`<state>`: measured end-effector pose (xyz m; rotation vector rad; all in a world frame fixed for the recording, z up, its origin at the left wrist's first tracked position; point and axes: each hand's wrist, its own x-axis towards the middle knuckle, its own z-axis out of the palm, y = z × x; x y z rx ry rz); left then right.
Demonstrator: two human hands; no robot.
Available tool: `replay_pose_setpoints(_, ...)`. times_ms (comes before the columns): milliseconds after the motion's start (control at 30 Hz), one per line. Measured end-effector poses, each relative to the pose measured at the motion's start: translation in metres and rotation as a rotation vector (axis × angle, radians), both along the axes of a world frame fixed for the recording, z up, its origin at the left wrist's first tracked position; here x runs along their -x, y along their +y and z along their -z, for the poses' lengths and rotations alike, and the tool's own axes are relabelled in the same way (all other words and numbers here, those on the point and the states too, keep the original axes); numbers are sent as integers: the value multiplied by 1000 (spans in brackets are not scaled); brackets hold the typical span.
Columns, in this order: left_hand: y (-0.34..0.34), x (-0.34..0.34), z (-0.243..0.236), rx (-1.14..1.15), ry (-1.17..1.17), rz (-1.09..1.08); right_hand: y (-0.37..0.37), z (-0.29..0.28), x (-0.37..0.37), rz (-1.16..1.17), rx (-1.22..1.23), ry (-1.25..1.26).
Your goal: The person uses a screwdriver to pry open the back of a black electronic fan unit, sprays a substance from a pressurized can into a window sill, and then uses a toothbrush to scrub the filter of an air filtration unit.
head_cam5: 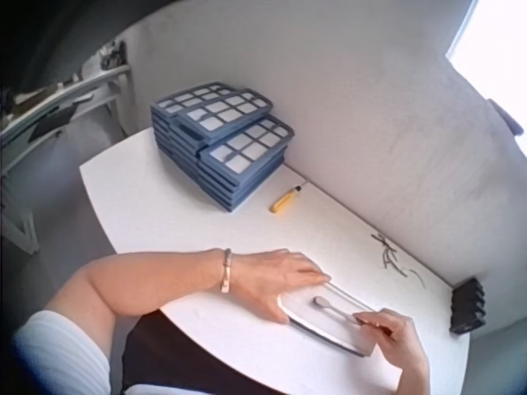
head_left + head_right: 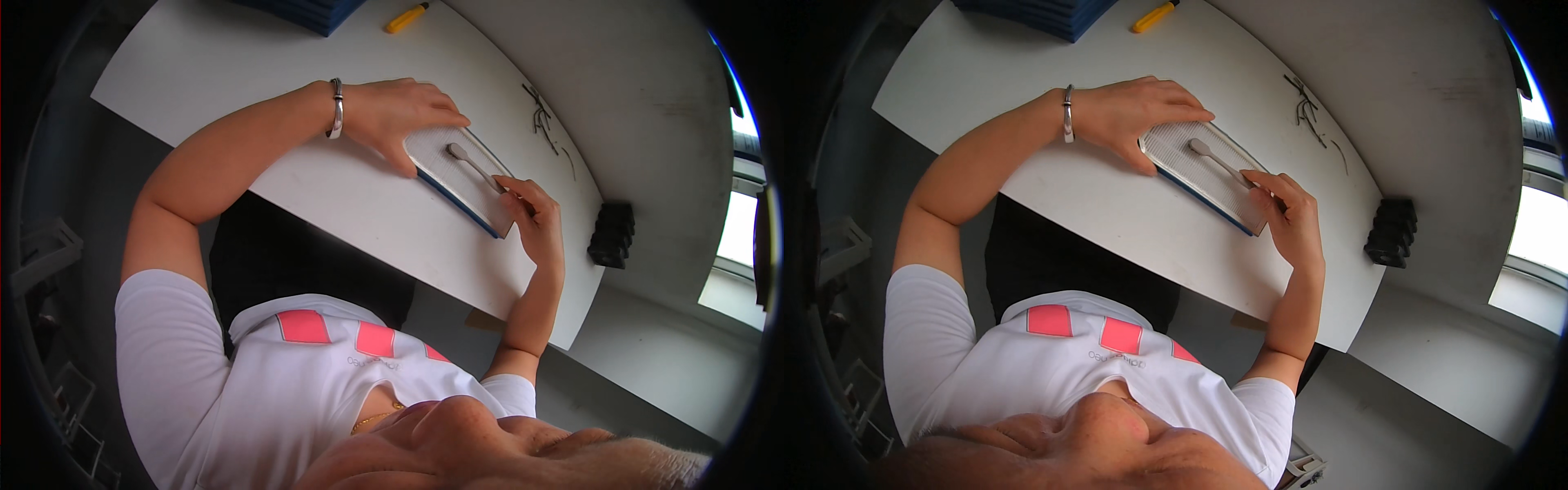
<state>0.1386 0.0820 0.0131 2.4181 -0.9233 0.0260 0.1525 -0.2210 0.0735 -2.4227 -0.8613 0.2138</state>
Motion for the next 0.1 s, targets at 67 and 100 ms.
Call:
replay_pose_setpoints(67, -2, 1, -5, -9, 10, 8, -19, -4, -9, 84, 32, 200)
replay_pose_setpoints(100, -1, 2, -7, -23, 23, 8, -25, -4, -15, 49, 66, 188)
